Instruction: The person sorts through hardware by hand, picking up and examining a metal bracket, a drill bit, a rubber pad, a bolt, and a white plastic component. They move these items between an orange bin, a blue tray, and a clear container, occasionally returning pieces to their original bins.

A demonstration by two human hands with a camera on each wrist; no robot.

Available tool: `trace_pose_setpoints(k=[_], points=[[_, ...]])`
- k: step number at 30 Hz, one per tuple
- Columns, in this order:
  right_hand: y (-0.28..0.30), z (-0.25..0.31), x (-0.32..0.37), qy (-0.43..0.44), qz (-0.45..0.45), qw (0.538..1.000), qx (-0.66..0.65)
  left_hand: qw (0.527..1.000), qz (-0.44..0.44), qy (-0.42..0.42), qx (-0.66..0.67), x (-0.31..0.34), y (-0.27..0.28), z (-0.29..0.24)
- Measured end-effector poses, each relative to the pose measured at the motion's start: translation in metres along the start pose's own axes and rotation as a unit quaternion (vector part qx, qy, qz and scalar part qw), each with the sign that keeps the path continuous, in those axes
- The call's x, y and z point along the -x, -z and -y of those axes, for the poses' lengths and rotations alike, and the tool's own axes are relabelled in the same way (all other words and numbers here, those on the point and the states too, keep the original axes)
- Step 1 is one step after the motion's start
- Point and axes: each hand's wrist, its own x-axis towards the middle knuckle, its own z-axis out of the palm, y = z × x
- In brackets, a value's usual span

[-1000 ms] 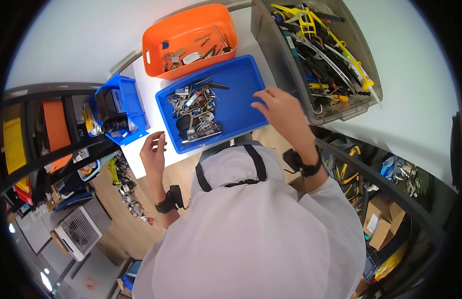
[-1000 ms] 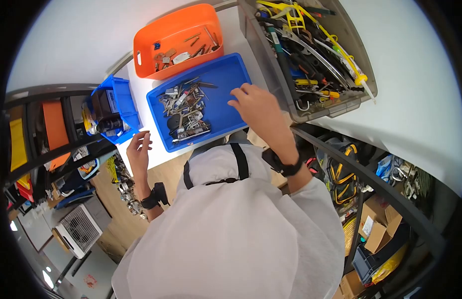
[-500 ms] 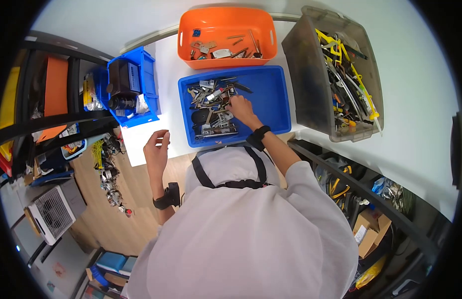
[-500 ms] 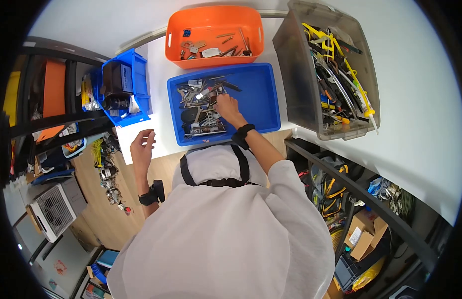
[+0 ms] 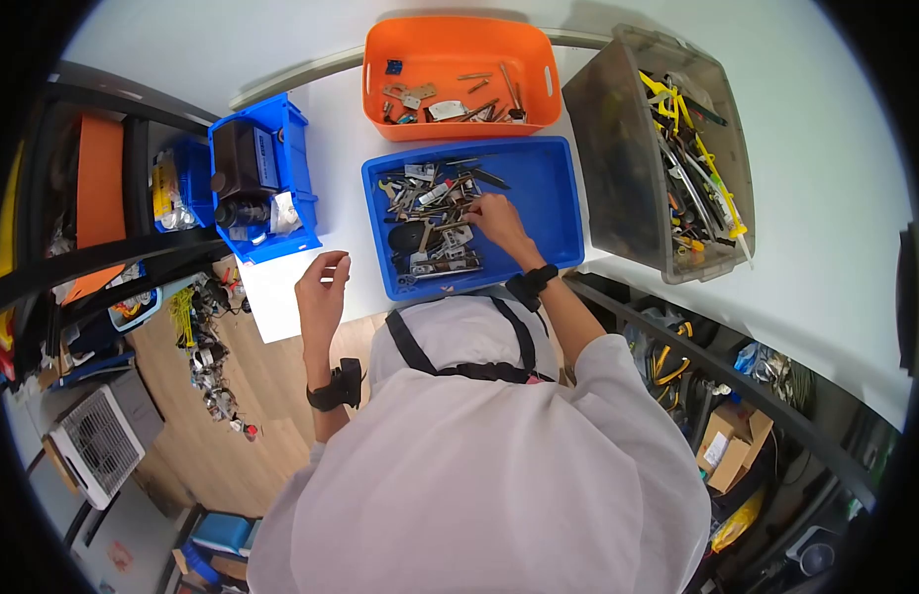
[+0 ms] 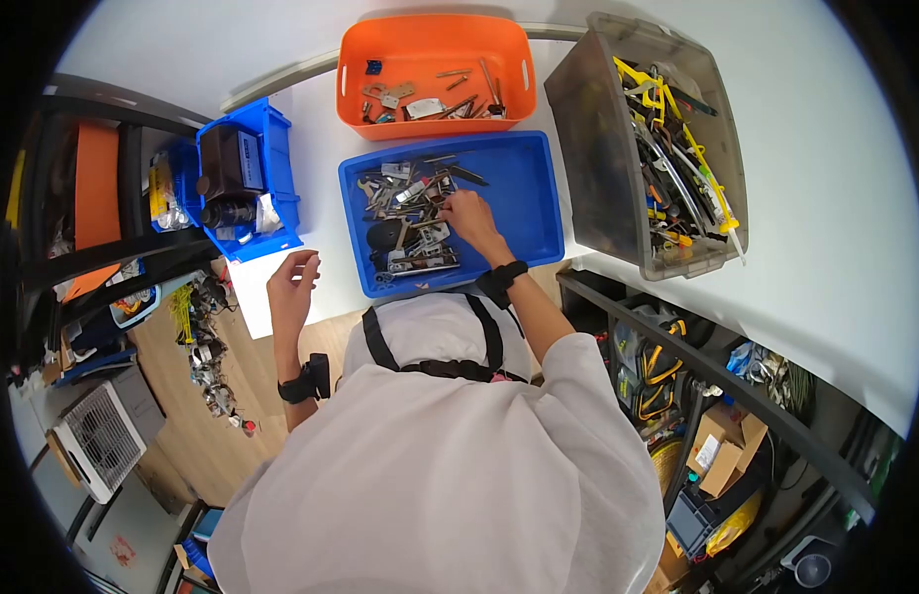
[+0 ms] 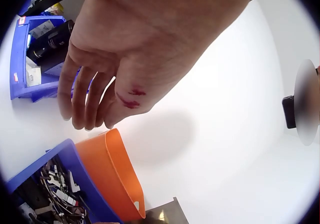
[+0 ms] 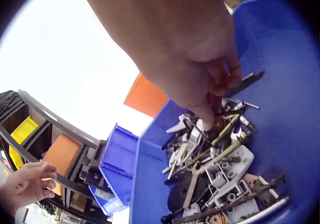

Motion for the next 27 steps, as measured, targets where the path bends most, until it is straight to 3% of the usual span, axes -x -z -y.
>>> trace_pose_setpoints(k=[3, 6, 11, 18, 21, 23, 25, 27], points=[[0.033, 0.009, 0.008, -0.044, 0.071, 0.993, -0.088, 0.999, 0.036, -0.024, 0.011, -0.012, -0.009, -0.003], [0.062, 0.024, 0.023, -0.017, 0.104, 0.986, -0.129, 0.996, 0.073, -0.039, 0.024, -0.021, -0.021, -0.018], [0.101, 0.057, 0.049, -0.005, 0.153, 0.939, -0.309, 0.985, 0.137, -0.092, 0.047, -0.034, -0.043, -0.049], [0.123, 0.072, 0.062, 0.040, 0.123, 0.942, -0.308, 0.971, 0.198, -0.107, 0.074, -0.043, -0.070, -0.087], [0.114, 0.064, 0.059, 0.055, 0.113, 0.948, -0.294, 0.951, 0.265, -0.058, 0.150, -0.056, -0.100, -0.069], [0.109, 0.062, 0.056, 0.052, 0.110, 0.954, -0.276, 0.940, 0.316, -0.029, 0.126, -0.063, -0.108, -0.067], [0.109, 0.063, 0.057, 0.058, 0.106, 0.954, -0.275, 0.902, 0.356, -0.015, 0.242, -0.064, -0.123, -0.060], [0.111, 0.060, 0.057, 0.062, 0.102, 0.955, -0.271, 0.916, 0.350, -0.028, 0.192, -0.066, -0.128, -0.054]])
